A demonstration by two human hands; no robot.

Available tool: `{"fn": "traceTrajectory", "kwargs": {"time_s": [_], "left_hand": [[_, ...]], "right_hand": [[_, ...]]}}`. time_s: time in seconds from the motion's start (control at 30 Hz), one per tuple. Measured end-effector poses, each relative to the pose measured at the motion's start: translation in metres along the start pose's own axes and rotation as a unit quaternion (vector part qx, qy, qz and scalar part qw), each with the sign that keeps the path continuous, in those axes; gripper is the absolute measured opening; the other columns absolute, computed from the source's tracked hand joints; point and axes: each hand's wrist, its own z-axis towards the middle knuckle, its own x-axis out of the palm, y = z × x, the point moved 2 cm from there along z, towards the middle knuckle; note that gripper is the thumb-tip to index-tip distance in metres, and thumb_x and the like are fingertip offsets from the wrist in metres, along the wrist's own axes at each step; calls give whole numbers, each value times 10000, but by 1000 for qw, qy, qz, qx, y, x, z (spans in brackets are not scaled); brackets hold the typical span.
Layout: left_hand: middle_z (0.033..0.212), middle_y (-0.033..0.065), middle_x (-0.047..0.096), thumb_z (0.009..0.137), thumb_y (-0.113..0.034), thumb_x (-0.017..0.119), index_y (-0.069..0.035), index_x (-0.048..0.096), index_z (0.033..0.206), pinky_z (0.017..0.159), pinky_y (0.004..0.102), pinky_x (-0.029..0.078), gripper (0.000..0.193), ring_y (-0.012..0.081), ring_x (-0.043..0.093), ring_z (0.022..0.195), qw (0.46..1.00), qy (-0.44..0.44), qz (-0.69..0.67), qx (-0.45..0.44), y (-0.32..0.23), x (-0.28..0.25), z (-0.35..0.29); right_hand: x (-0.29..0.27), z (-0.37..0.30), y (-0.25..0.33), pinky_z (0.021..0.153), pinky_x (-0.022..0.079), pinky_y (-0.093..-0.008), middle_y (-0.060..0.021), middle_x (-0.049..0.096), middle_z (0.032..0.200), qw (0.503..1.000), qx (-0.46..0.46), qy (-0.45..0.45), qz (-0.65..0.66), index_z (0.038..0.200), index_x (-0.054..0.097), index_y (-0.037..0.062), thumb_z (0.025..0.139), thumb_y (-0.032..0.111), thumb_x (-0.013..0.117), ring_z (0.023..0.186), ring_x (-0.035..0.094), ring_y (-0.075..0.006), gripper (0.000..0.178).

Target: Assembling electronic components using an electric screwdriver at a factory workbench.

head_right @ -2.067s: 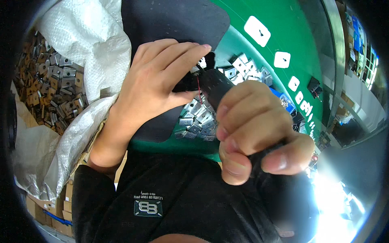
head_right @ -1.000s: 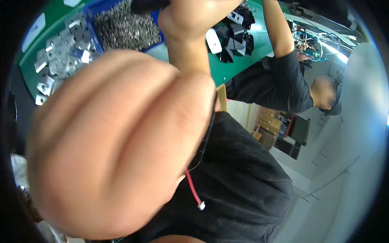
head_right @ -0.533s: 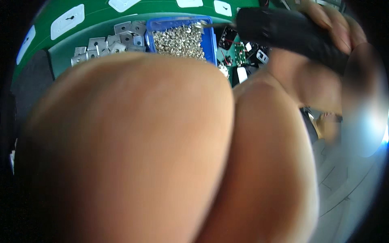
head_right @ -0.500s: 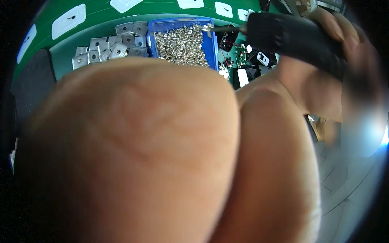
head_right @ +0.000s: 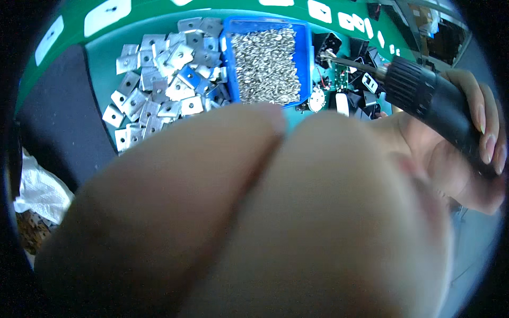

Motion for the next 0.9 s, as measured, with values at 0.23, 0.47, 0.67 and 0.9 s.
{"fn": "traceTrajectory", "kwargs": {"time_s": [0.23, 0.47, 0.67, 0.9], "left_hand": [[985, 166, 619, 651, -250, 752, 18, 598, 1121, 829, 426, 490, 562, 355, 607, 943, 993, 89, -69, 29, -10, 24, 0], [990, 178, 617, 633, -267, 766, 22, 591, 1137, 840, 438, 482, 607, 369, 603, 940, 991, 125, -3, 49, -38, -17, 69], [1029, 208, 616, 594, -303, 777, 17, 578, 1187, 873, 428, 467, 703, 386, 603, 946, 980, 71, 184, 13, -23, -39, 46], [1135, 181, 614, 682, -203, 758, 5, 526, 1276, 792, 360, 523, 671, 255, 638, 928, 966, -91, 241, -7, 65, -53, 107]], "right_hand": [[-9, -41, 35, 663, 428, -314, -13, 590, 803, 994, 64, -24, -87, 1228, 552, 78, 887, 273, 601, 672, 526, -129, 396], [-18, -42, 22, 694, 399, -313, -9, 564, 814, 996, 28, -18, -82, 1254, 510, 51, 876, 279, 582, 690, 498, -113, 447], [-29, -44, 12, 721, 374, -312, -5, 541, 825, 997, -63, -39, -31, 1276, 474, 27, 867, 284, 566, 705, 475, -99, 491], [-24, -33, 6, 707, 361, -310, -7, 521, 813, 986, -142, -60, 62, 1335, 398, -22, 857, 283, 582, 696, 460, -97, 596]]}}
